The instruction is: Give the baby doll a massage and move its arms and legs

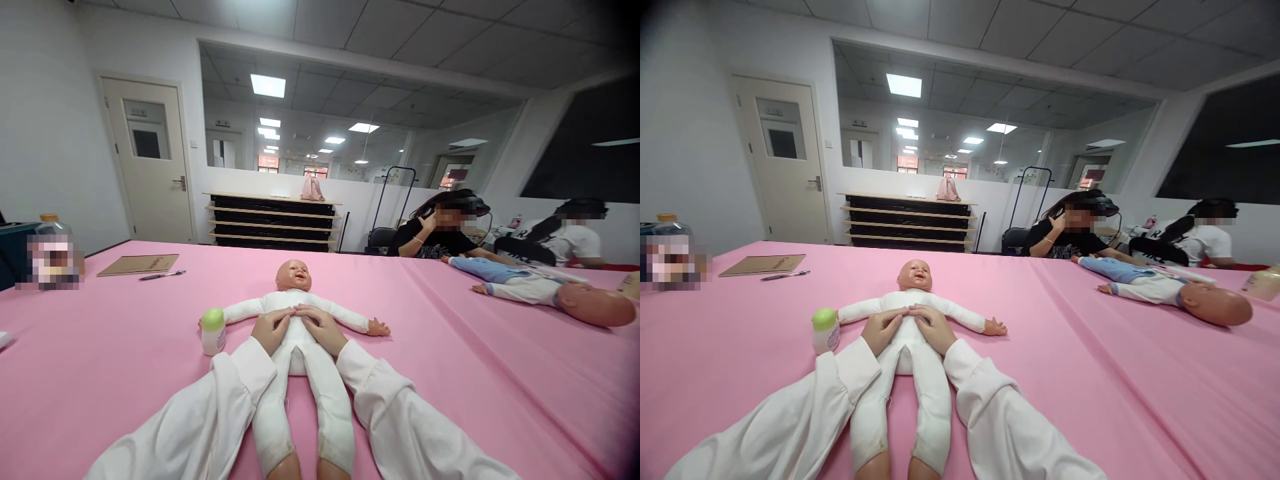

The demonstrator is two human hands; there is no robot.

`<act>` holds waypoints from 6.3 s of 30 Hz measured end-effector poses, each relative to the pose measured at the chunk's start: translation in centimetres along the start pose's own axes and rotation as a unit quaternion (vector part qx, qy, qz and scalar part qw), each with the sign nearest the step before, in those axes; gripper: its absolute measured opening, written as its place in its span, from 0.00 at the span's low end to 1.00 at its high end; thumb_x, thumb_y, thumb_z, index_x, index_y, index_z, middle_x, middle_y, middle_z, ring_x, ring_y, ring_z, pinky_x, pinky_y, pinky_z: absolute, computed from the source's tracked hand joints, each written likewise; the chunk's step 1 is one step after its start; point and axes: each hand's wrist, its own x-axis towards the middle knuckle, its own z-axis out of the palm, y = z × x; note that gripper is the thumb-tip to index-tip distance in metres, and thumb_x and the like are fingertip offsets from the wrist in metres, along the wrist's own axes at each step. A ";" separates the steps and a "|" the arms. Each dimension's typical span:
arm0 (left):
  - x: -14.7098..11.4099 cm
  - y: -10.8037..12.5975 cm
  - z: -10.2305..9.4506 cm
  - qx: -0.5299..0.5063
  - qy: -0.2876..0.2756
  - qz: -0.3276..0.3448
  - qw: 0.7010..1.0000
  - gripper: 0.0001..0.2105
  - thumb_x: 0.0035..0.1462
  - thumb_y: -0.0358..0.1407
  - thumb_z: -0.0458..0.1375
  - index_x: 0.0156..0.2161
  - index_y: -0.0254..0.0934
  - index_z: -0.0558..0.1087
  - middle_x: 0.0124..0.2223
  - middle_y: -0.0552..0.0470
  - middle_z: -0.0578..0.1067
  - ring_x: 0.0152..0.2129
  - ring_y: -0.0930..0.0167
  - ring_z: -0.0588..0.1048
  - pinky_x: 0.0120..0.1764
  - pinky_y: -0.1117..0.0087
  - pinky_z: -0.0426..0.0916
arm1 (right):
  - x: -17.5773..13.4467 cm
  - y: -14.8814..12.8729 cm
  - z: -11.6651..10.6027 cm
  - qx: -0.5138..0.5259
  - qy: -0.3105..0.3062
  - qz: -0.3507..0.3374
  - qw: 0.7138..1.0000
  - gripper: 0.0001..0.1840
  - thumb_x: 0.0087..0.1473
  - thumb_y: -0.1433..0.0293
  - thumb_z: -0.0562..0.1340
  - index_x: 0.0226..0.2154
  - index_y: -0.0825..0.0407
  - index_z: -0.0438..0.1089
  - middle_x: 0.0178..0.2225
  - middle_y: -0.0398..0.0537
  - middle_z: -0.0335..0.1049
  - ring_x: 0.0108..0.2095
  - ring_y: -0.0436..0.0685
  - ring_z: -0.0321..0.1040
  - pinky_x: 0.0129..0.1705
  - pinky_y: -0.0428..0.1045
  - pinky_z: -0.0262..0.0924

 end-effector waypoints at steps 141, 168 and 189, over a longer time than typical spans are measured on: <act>0.0 1.1 1.8 0.090 -0.089 0.295 0.947 0.11 0.55 0.31 0.48 0.35 0.35 0.74 0.33 0.48 0.76 0.31 0.71 0.73 0.36 0.69 0.68 | 5.1 1.3 1.3 -0.097 -0.104 -0.025 0.990 0.25 0.59 0.58 0.41 0.41 0.44 0.71 0.51 0.41 0.63 0.57 0.57 0.50 0.59 0.62 0.35; 0.1 1.2 2.1 0.063 -0.132 0.275 0.950 0.13 0.53 0.29 0.48 0.41 0.36 0.72 0.42 0.49 0.76 0.41 0.71 0.72 0.45 0.66 0.66 | 5.8 2.8 0.6 -0.033 -0.123 -0.076 0.989 0.18 0.55 0.58 0.53 0.40 0.47 0.72 0.48 0.46 0.67 0.53 0.56 0.58 0.57 0.57 0.48; 0.4 1.8 2.6 0.138 -0.254 0.343 0.894 0.14 0.48 0.27 0.49 0.40 0.33 0.70 0.43 0.45 0.74 0.41 0.68 0.71 0.46 0.67 0.65 | 6.7 1.9 1.3 -0.214 -0.185 -0.122 0.951 0.25 0.46 0.80 0.50 0.43 0.44 0.70 0.51 0.44 0.63 0.53 0.58 0.57 0.54 0.56 0.50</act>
